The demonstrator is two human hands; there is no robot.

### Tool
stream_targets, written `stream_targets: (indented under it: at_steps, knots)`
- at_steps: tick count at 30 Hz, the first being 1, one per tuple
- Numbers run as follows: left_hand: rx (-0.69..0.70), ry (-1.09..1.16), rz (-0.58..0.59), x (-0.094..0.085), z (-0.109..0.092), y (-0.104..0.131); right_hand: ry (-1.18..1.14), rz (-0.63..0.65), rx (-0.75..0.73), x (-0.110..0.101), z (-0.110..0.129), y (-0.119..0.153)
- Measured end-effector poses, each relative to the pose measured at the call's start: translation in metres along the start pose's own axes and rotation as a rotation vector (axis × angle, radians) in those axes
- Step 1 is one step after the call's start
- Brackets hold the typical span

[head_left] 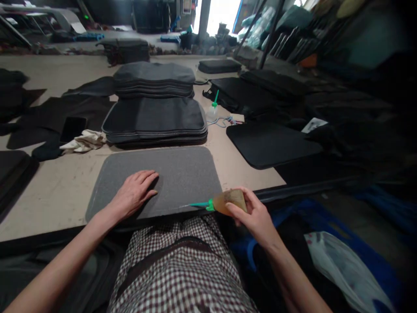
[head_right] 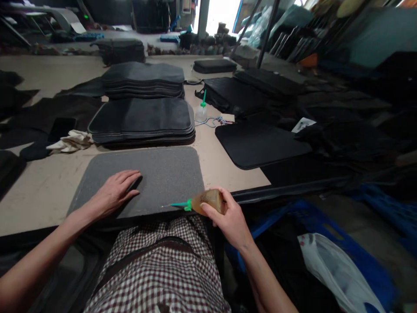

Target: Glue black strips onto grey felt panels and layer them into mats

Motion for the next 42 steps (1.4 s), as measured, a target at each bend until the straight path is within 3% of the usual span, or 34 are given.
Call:
stream_targets:
  at_steps: [6, 11, 14, 19, 22, 25, 28, 33, 38, 42]
  knots:
    - [-0.004, -0.012, -0.005, 0.006, 0.007, 0.005, 0.114, -0.171, 0.028, -0.066, 0.003, -0.031]
    - [0.007, -0.024, 0.000, 0.010, 0.010, 0.004, 0.111, -0.342, -0.006, -0.089, 0.013, -0.053]
    - [0.009, -0.029, -0.001, 0.009, 0.010, 0.002, 0.035, -0.362, -0.066, -0.078, 0.018, -0.067]
    - [-0.023, -0.020, 0.020, 0.005, 0.008, 0.000, -0.106, -0.350, -0.137, -0.027, 0.021, -0.110]
    - [-0.018, -0.036, 0.027, 0.006, 0.007, 0.002, -0.047, -0.386, -0.169, 0.001, 0.018, -0.139]
    - [-0.003, -0.052, 0.018, 0.009, 0.007, 0.006, 0.115, -0.460, -0.214, 0.014, 0.014, -0.156]
    - [0.010, -0.065, 0.014, 0.010, 0.007, 0.009, 0.189, -0.479, -0.217, 0.010, 0.010, -0.156]
    - [0.009, -0.080, 0.019, 0.007, 0.004, 0.007, 0.198, -0.473, -0.189, -0.015, 0.009, -0.136]
    - [0.007, -0.084, 0.036, 0.008, 0.005, 0.008, 0.208, -0.387, -0.156, -0.047, 0.012, -0.107]
    - [-0.010, -0.007, 0.034, 0.010, 0.009, 0.010, 0.068, -0.251, -0.053, -0.074, 0.015, -0.082]
Point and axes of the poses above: each hand's wrist, its own y-axis away from the middle knuckle, its own x-axis out of the palm, z = x × y, the point moved 1 cm from there along -y, towards the middle knuckle, and after that the axes turned 12 degrees about -z, right-handed, at the moved point
